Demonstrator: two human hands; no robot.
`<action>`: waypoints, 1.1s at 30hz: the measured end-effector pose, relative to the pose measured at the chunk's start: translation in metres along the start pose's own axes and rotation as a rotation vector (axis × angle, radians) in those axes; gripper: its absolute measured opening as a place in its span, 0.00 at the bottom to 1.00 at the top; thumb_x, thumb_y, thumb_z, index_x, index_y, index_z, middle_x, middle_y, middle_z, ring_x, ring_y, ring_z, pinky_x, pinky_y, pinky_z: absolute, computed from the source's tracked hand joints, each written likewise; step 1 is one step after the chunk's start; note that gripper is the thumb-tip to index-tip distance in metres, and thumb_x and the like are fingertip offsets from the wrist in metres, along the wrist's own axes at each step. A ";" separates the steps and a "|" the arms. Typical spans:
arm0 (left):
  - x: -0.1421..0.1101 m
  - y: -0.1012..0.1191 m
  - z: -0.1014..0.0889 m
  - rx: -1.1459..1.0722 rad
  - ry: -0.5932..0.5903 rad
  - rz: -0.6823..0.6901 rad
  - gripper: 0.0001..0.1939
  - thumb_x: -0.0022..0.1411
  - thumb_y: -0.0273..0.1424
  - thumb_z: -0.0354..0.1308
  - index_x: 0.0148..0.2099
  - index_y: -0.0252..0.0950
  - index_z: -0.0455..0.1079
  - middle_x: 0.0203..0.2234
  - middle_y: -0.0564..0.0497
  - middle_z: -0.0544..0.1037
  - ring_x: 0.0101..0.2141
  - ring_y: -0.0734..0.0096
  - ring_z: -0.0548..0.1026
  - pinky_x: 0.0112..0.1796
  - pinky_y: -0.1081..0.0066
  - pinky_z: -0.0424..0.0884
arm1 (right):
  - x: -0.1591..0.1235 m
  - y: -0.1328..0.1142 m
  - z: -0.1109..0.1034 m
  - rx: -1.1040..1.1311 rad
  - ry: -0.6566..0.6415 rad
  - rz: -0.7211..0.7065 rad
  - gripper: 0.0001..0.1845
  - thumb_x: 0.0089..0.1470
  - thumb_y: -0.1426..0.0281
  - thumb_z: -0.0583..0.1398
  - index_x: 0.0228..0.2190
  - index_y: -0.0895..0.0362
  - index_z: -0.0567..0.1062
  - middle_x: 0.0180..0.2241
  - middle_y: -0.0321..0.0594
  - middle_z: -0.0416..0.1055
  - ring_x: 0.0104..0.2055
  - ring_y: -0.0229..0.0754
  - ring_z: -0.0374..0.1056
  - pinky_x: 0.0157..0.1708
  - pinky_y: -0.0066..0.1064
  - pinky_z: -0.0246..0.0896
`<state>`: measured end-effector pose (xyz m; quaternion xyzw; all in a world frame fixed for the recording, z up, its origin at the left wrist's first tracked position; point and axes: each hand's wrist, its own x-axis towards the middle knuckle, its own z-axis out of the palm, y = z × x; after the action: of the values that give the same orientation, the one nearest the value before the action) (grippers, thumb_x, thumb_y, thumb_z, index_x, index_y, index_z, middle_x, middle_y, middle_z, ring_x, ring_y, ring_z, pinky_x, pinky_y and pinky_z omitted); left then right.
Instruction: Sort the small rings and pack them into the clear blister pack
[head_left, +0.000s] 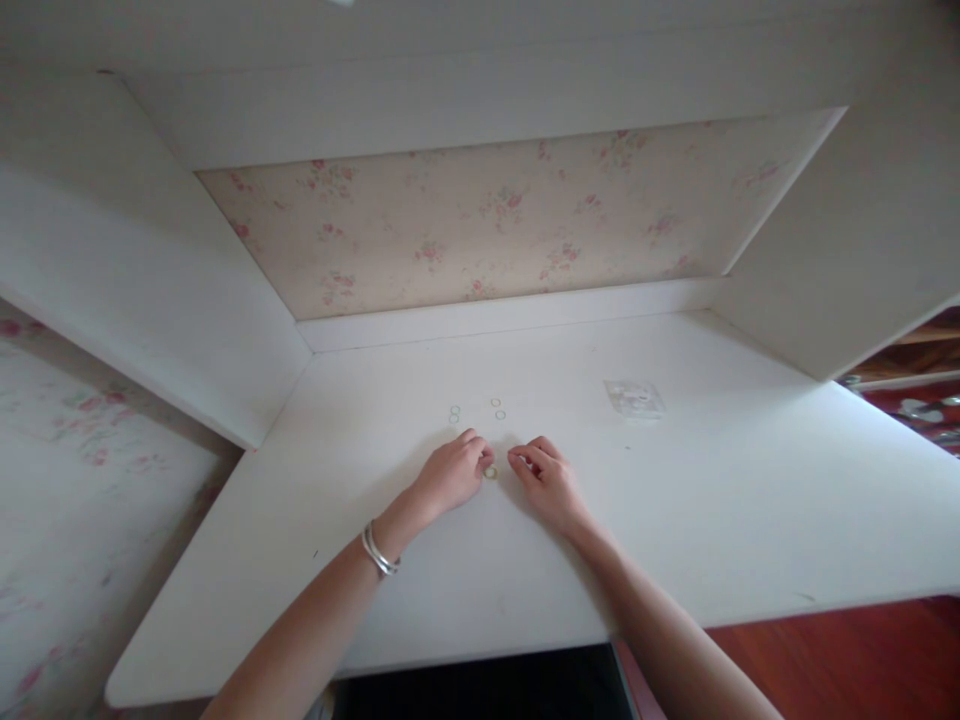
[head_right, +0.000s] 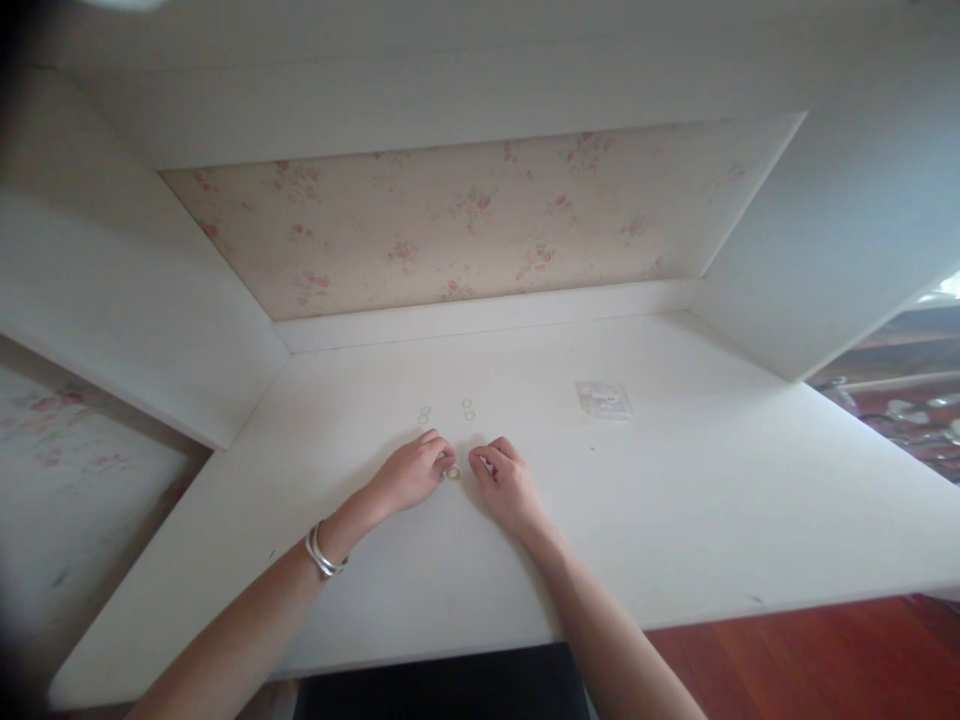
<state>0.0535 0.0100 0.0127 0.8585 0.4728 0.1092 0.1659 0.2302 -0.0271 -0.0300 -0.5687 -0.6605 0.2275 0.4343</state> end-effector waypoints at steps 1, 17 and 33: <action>-0.005 0.002 0.000 0.012 0.002 0.012 0.11 0.65 0.33 0.46 0.39 0.38 0.69 0.37 0.50 0.72 0.35 0.69 0.73 0.37 0.71 0.65 | 0.000 0.001 0.000 -0.001 -0.002 -0.001 0.14 0.58 0.62 0.53 0.33 0.54 0.76 0.31 0.37 0.67 0.26 0.33 0.62 0.27 0.26 0.58; -0.013 -0.039 -0.026 -0.261 0.365 -0.074 0.14 0.64 0.36 0.47 0.37 0.35 0.71 0.31 0.49 0.74 0.32 0.70 0.70 0.37 0.71 0.65 | 0.004 0.003 -0.002 0.009 -0.015 0.044 0.13 0.57 0.63 0.53 0.33 0.55 0.76 0.31 0.38 0.67 0.27 0.35 0.63 0.29 0.27 0.58; -0.041 -0.080 -0.008 -0.669 0.300 -0.393 0.19 0.58 0.44 0.51 0.39 0.34 0.73 0.30 0.50 0.77 0.33 0.67 0.72 0.35 0.70 0.66 | 0.111 -0.003 0.021 -0.559 -0.262 0.137 0.14 0.55 0.64 0.53 0.37 0.54 0.77 0.41 0.45 0.71 0.39 0.42 0.68 0.36 0.29 0.57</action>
<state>-0.0329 0.0159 -0.0123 0.6252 0.5850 0.3470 0.3828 0.2136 0.0813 -0.0036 -0.6751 -0.7078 0.1373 0.1559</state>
